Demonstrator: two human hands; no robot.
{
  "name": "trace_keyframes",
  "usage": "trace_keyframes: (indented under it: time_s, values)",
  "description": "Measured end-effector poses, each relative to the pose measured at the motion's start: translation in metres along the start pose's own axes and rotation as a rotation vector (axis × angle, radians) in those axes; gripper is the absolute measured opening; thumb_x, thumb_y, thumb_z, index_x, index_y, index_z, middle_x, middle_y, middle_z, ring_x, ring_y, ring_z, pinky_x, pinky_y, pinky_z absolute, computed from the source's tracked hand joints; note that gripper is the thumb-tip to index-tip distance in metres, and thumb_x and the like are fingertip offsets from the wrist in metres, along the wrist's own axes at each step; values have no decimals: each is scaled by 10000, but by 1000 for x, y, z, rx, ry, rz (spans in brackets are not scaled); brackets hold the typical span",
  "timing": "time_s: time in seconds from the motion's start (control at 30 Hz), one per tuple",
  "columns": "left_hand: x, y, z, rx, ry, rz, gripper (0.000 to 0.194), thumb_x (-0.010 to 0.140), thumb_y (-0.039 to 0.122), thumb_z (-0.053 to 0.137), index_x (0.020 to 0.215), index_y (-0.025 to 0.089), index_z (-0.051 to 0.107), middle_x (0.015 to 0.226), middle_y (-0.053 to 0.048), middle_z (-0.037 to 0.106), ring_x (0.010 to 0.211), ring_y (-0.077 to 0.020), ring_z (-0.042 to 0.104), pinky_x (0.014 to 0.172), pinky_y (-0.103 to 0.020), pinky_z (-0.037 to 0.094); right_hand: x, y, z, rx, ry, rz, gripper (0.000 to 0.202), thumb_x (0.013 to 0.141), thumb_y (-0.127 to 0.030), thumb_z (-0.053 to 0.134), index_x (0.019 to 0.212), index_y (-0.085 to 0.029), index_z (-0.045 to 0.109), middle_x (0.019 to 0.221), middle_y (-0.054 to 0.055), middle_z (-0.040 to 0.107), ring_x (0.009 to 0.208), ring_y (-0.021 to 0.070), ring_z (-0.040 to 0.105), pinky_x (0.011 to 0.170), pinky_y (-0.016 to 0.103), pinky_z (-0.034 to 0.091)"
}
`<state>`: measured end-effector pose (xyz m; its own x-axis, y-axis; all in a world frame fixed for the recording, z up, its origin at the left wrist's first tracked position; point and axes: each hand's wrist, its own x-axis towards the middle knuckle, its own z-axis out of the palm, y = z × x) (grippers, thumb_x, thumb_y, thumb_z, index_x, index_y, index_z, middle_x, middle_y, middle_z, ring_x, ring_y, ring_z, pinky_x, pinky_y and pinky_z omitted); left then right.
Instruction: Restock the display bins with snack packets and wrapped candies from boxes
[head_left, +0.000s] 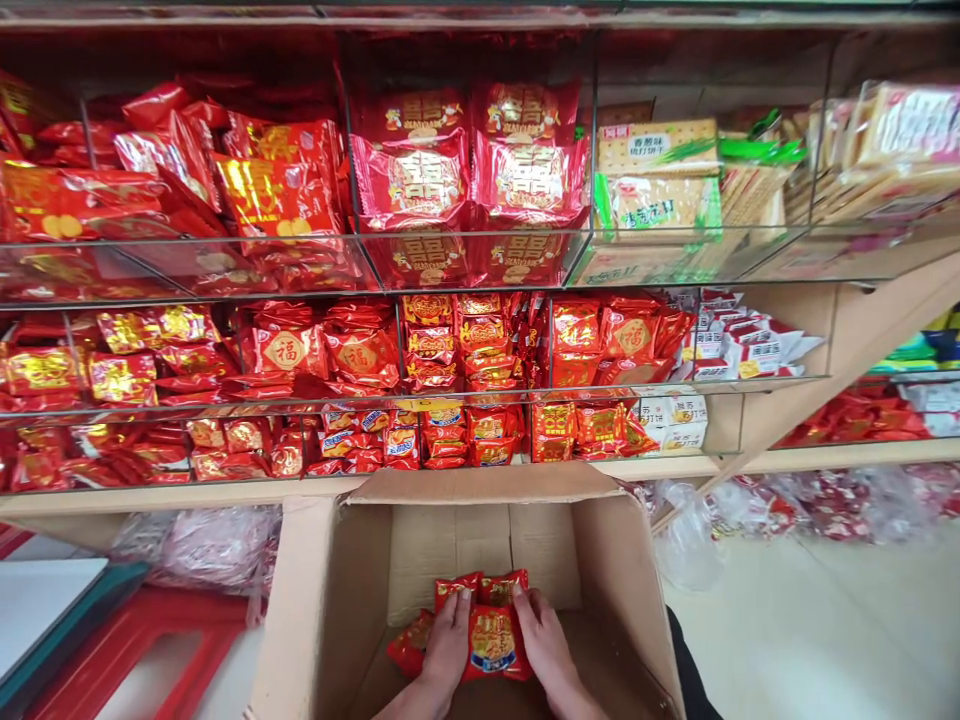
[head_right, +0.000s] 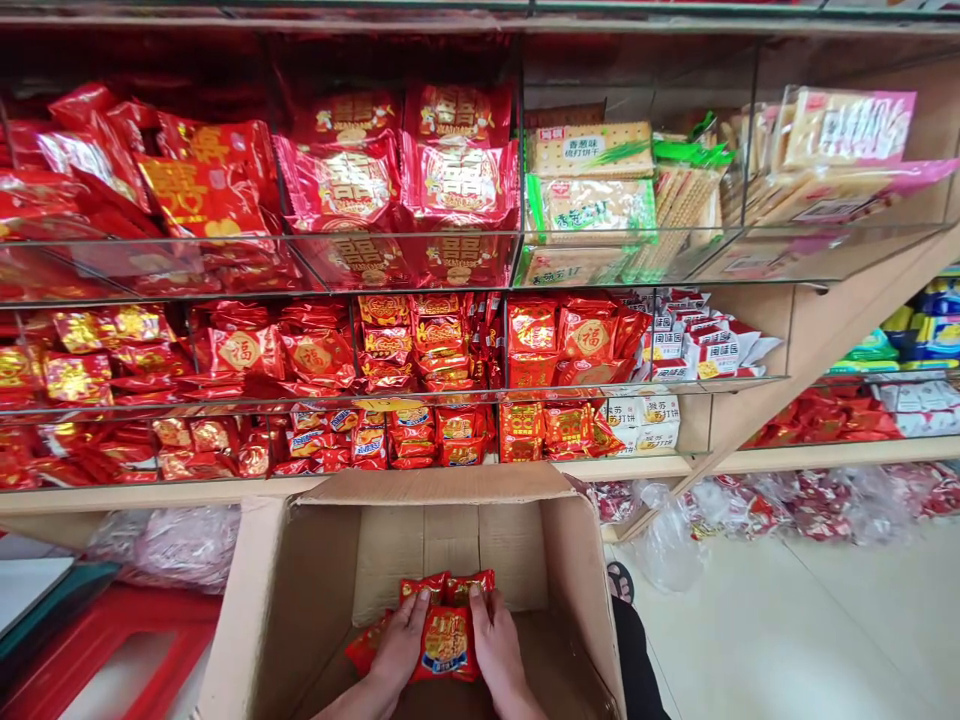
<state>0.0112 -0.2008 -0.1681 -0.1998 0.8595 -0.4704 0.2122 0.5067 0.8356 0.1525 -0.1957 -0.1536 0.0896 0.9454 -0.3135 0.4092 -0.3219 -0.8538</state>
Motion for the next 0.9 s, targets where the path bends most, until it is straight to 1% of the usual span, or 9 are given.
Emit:
trace_keyframes:
  time_s: [0.07, 0.17, 0.23, 0.33, 0.47, 0.6, 0.67, 0.77, 0.9]
  values:
    - [2, 1, -1, -14, -16, 31, 483, 762, 437, 341, 1063, 87, 481, 1160, -116, 498, 1081, -198, 434, 914, -274, 311, 2, 6, 1, 82, -39, -39, 296, 745, -387, 367, 823, -159, 537, 828, 67, 634, 774, 182, 584, 674, 243, 416]
    - [4, 3, -5, -28, -49, 94, 396, 735, 455, 383, 922, 150, 555, 974, -57, 611, 940, -191, 529, 828, -265, 376, 5, 14, 3, 127, -64, -50, 234, 699, -319, 434, 837, -143, 503, 829, 80, 628, 762, 191, 585, 684, 259, 421]
    - [6, 4, -7, -29, -64, 124, 357, 713, 466, 414, 821, 166, 576, 845, -34, 639, 848, -192, 557, 780, -271, 396, 6, 16, 3, 134, -68, -46, 218, 690, -297, 436, 834, -141, 488, 834, 85, 624, 768, 192, 584, 687, 261, 423]
    - [8, 3, -9, -24, -71, 146, 344, 698, 482, 423, 720, 172, 570, 711, -17, 629, 759, -191, 561, 725, -281, 406, 5, 13, 2, 136, -69, -49, 209, 689, -276, 420, 835, -139, 481, 837, 86, 623, 778, 186, 582, 692, 256, 424]
    - [9, 0, -9, -19, -69, 162, 315, 681, 474, 446, 717, 180, 555, 664, 0, 596, 721, -179, 546, 688, -275, 398, 3, 9, 0, 97, -55, -54, 214, 674, -227, 411, 843, -131, 499, 877, 93, 619, 823, 179, 573, 727, 244, 415]
    - [8, -4, -9, -4, -52, 169, 307, 559, 388, 598, 766, 168, 547, 587, 31, 528, 651, -165, 518, 644, -266, 381, 4, 14, 2, 77, -73, -51, 250, 644, -176, 417, 870, -120, 510, 864, 89, 626, 817, 179, 578, 727, 241, 417]
    - [7, -5, -10, -8, -50, 168, 303, 523, 345, 629, 754, 168, 546, 568, 40, 512, 641, -161, 510, 641, -266, 375, 5, 17, 3, 100, -90, -56, 280, 636, -158, 417, 899, -122, 508, 869, 79, 628, 817, 176, 580, 718, 238, 422]
    - [7, -5, -11, -38, -72, 181, 247, 530, 327, 621, 704, 175, 534, 595, 33, 531, 658, -160, 514, 657, -266, 374, 6, 20, 6, 110, -102, -57, 305, 628, -147, 423, 918, -126, 518, 895, 77, 626, 825, 180, 579, 716, 242, 423]
    - [8, -2, -13, -91, -120, 223, 191, 532, 287, 615, 625, 181, 486, 602, 33, 516, 651, -153, 504, 632, -247, 380, 5, 16, 6, 54, -109, -88, 276, 616, -131, 430, 856, -144, 566, 894, 65, 629, 851, 192, 567, 747, 251, 406]
